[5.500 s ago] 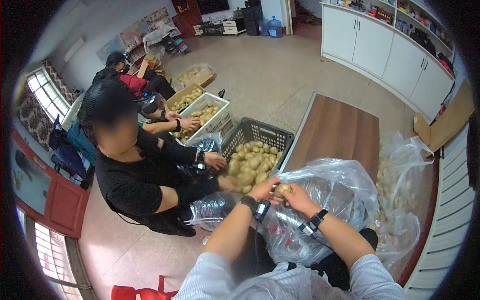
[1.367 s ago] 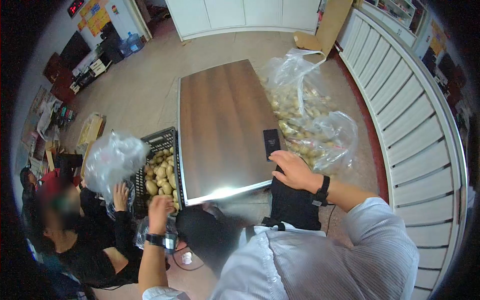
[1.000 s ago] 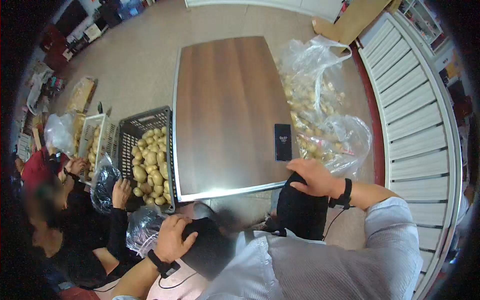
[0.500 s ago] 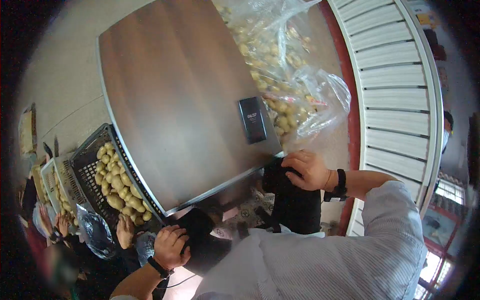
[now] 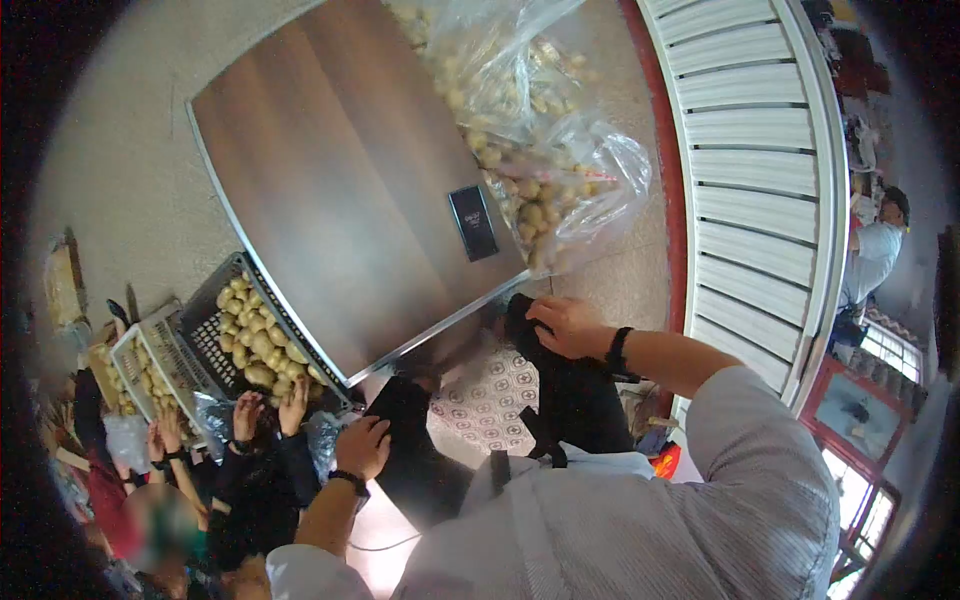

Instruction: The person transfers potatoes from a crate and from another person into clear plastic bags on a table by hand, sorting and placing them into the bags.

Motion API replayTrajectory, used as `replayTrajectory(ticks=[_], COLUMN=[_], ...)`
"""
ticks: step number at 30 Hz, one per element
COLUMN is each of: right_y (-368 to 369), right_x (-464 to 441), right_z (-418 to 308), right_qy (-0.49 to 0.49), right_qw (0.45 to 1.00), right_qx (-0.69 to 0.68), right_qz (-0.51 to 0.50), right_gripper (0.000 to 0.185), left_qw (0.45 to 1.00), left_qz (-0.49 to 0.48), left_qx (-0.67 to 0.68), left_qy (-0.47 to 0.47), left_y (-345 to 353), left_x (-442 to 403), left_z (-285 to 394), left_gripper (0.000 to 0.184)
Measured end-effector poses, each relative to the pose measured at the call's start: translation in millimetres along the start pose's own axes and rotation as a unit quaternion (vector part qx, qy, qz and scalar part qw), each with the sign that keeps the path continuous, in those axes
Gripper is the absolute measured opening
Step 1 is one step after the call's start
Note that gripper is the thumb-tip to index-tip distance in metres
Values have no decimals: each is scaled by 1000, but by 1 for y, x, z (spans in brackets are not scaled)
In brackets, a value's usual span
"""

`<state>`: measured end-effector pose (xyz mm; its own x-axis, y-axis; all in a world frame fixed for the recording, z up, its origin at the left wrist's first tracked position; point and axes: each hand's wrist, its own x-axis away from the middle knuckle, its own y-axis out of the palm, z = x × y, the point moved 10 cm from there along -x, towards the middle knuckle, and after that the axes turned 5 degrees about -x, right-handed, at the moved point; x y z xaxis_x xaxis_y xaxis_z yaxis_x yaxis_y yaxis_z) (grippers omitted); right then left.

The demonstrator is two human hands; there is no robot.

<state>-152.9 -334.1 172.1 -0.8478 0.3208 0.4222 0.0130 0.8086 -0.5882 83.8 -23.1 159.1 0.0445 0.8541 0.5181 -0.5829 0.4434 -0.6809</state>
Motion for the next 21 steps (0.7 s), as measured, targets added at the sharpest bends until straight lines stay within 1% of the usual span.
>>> replayTrajectory(ticks=[1,2,3,4,5,6,7,8,9,10,11,12,13,14,15,16,17,18,20,21], right_y=[0,3,9,5,-6,-17,-28,-35,-52,-65,-75,-88,-95,-100,-105,-102,-97,-102,-118,-123], right_x=[1,5,10,15,24,37,49,64,77,90,102,115,129,143,153,165,178,186,207,211], right_z=[0,-2,1,-1,-11,-16,-19,-20,-26,-32,-36,-38,-26,-13,-2,18,37,41,52,50], right_qy=[23,19,36,52,49,67,83,100,95,99,103,95,135,176,170,205,241,237,290,292], right_qw=[1000,1000,999,996,996,996,994,993,993,994,994,995,990,983,984,978,970,971,957,956], right_qx=[-10,-12,27,65,64,41,19,-3,-5,-10,-15,-15,-29,-44,-47,-39,-31,-33,-18,-17], right_qz=[-14,-4,7,20,34,49,64,64,75,49,22,31,28,24,29,8,-15,-14,11,9], right_gripper=[31,31,34,36,36,38,41,44,44,44,44,44,43,43,43,43,43,43,41,41], left_qw=[997,993,993,984,970,969,976,978,980,978,960,959,955,933,923,908,811,679,686,692], left_qz=[-22,-39,-31,-41,-53,-47,-4,20,45,18,-8,-60,-112,-123,-99,-76,-23,32,36,36], left_qx=[-26,-48,-59,-124,-188,-199,-161,-146,-130,-26,80,96,111,140,208,275,430,567,572,579], left_qy=[-65,-104,-101,-123,-143,-140,-144,-145,-145,-208,-269,-259,-250,-308,-308,-306,-395,-466,-448,-430], left_y=[1,9,19,36,51,67,78,61,44,22,5,7,26,43,67,66,76,72,63,60], left_x=[1,5,9,18,29,42,54,55,57,67,73,78,92,109,127,135,161,175,173,171], left_z=[-2,-3,1,-1,-4,-1,2,17,33,46,55,58,50,34,16,18,13,21,22,25], left_gripper=[30,32,32,33,35,35,35,35,35,34,32,30,27,24,24,23,29,38,35,33])
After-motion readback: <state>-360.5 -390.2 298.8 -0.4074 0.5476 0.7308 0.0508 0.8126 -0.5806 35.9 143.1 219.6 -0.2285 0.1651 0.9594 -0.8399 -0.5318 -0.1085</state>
